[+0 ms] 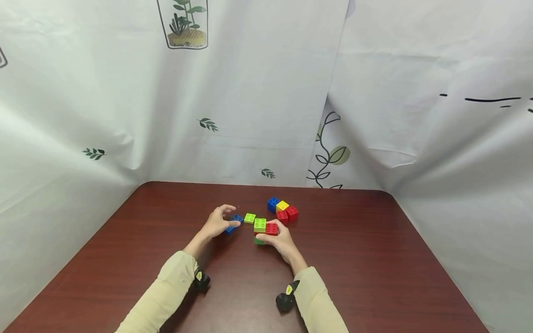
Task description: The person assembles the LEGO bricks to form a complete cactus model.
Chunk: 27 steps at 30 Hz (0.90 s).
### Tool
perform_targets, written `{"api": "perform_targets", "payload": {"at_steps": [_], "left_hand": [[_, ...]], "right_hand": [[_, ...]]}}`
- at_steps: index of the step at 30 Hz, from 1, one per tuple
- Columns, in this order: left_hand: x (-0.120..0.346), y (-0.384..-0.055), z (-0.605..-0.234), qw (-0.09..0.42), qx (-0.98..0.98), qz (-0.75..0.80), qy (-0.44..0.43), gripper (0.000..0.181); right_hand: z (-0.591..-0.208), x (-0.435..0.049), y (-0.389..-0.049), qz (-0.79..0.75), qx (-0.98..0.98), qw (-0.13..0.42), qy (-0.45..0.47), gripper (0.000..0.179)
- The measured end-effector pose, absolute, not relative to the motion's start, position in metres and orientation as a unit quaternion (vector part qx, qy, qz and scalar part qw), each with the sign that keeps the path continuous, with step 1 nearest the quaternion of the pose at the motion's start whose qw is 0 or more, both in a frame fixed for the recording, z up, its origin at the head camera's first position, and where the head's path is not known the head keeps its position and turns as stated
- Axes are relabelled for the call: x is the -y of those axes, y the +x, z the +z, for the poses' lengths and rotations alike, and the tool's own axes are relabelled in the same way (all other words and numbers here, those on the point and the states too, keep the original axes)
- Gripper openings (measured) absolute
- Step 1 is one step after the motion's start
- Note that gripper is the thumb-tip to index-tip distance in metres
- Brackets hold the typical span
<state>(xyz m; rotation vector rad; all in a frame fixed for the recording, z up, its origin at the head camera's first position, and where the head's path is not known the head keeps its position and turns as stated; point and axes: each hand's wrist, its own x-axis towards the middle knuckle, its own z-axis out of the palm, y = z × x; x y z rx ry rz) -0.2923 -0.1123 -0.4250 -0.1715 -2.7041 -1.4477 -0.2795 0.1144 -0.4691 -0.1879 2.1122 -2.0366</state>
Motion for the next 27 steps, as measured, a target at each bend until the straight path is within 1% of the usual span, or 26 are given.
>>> {"api": "perform_targets", "payload": {"at_steps": [7,17,21,27], "left_hand": [[0.114,-0.292,-0.433,-0.002,0.881,-0.472,-0.036,0.059],[0.121,-0.289,-0.445,-0.019,0.857,-0.515,-0.030,0.063],[0.123,-0.289,-0.448,-0.019,0.860,-0.509,-0.022,0.062],[0.121,-0.291,-0.448,-0.003,0.875,-0.483,-0.029,0.062]], "right_hand": [[-0.469,-0.114,-0.278,-0.685,-0.721,0.095,-0.052,0.039],[-0.468,-0.113,-0.276,-0.684,-0.720,0.101,-0.060,0.043],[-0.469,-0.113,-0.274,-0.682,-0.721,0.103,-0.061,0.043],[-0.469,-0.115,-0.276,-0.682,-0.722,0.098,-0.058,0.042]]}}
